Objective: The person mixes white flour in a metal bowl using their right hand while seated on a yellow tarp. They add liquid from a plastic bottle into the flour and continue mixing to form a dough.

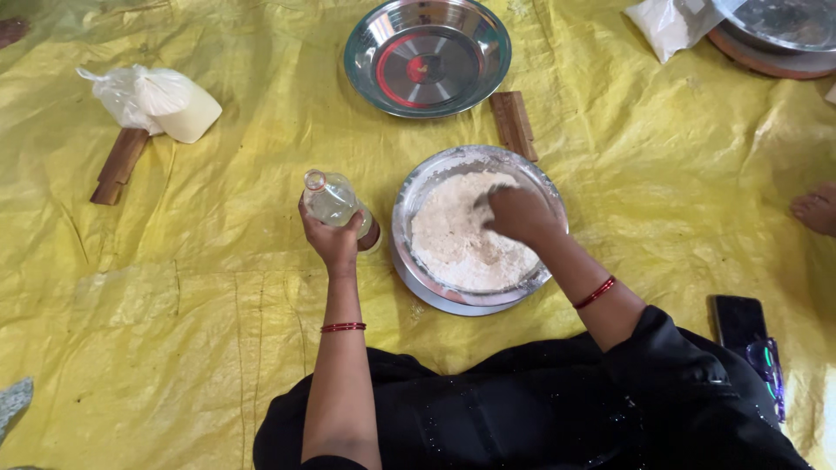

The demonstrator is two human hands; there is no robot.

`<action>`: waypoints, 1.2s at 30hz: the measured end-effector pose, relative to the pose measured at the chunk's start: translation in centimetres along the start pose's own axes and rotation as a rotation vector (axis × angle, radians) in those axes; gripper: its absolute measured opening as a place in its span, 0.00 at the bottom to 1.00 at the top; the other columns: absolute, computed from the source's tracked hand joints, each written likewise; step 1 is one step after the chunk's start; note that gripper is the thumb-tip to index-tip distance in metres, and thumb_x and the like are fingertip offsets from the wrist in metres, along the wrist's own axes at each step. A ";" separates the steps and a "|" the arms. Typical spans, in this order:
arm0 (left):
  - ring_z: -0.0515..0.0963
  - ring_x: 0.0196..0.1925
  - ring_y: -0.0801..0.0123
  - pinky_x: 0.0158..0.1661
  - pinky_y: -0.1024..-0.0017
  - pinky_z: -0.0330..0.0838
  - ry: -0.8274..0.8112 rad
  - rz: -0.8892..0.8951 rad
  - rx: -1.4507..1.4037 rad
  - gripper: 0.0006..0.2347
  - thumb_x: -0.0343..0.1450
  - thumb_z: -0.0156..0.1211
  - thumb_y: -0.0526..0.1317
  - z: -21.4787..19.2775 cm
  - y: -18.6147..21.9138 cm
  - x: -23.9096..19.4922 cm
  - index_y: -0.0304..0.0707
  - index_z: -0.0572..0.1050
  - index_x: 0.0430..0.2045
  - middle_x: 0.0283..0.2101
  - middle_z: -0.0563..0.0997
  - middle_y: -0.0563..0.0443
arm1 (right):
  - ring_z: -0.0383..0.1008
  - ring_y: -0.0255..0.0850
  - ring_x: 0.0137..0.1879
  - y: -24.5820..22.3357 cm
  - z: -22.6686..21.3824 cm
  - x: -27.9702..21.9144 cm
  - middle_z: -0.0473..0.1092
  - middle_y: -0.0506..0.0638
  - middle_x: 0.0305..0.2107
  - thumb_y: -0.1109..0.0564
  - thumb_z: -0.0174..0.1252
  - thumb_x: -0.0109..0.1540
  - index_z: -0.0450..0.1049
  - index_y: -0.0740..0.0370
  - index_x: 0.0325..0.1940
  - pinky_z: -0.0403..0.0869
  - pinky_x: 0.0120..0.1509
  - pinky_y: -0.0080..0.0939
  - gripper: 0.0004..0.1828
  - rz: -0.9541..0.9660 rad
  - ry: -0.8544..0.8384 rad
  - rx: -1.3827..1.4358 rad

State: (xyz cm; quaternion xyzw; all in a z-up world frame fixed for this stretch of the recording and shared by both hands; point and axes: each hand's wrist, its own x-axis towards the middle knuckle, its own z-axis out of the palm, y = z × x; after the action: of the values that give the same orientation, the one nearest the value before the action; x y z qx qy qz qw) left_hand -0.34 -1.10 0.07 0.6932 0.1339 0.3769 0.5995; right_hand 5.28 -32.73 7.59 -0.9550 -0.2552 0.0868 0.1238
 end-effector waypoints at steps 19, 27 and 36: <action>0.71 0.62 0.49 0.64 0.57 0.67 0.101 0.070 0.118 0.36 0.57 0.78 0.30 0.6 0.1 -1.3 0.25 0.62 0.58 0.57 0.63 0.39 | 0.72 0.59 0.59 -0.5 7.0 7.1 0.73 0.64 0.49 0.37 0.59 0.64 0.69 0.48 0.67 0.70 0.65 0.57 0.29 -0.094 0.016 -0.031; 0.70 0.51 0.52 0.58 0.56 0.71 0.113 -0.109 0.254 0.28 0.62 0.48 0.19 0.9 -2.0 -2.0 0.24 0.62 0.61 0.52 0.64 0.39 | 0.68 0.59 0.62 -2.0 6.4 4.8 0.73 0.58 0.54 0.40 0.63 0.58 0.75 0.44 0.60 0.65 0.65 0.60 0.26 -0.310 0.078 -0.034; 0.69 0.36 0.70 0.43 0.70 0.73 0.440 -0.322 -0.360 0.02 0.75 0.48 0.26 0.8 -3.6 -1.3 0.26 0.67 0.38 0.36 0.67 0.48 | 0.72 0.54 0.60 -1.5 5.1 2.2 0.76 0.56 0.48 0.43 0.64 0.60 0.78 0.47 0.55 0.68 0.68 0.54 0.20 -0.281 0.032 0.059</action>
State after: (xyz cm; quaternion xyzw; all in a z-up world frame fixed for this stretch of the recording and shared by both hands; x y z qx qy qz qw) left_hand 0.26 -1.69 -3.76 0.4478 0.2995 0.4356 0.7212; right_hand 5.27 -29.39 2.93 -0.9071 -0.3817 0.0607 0.1670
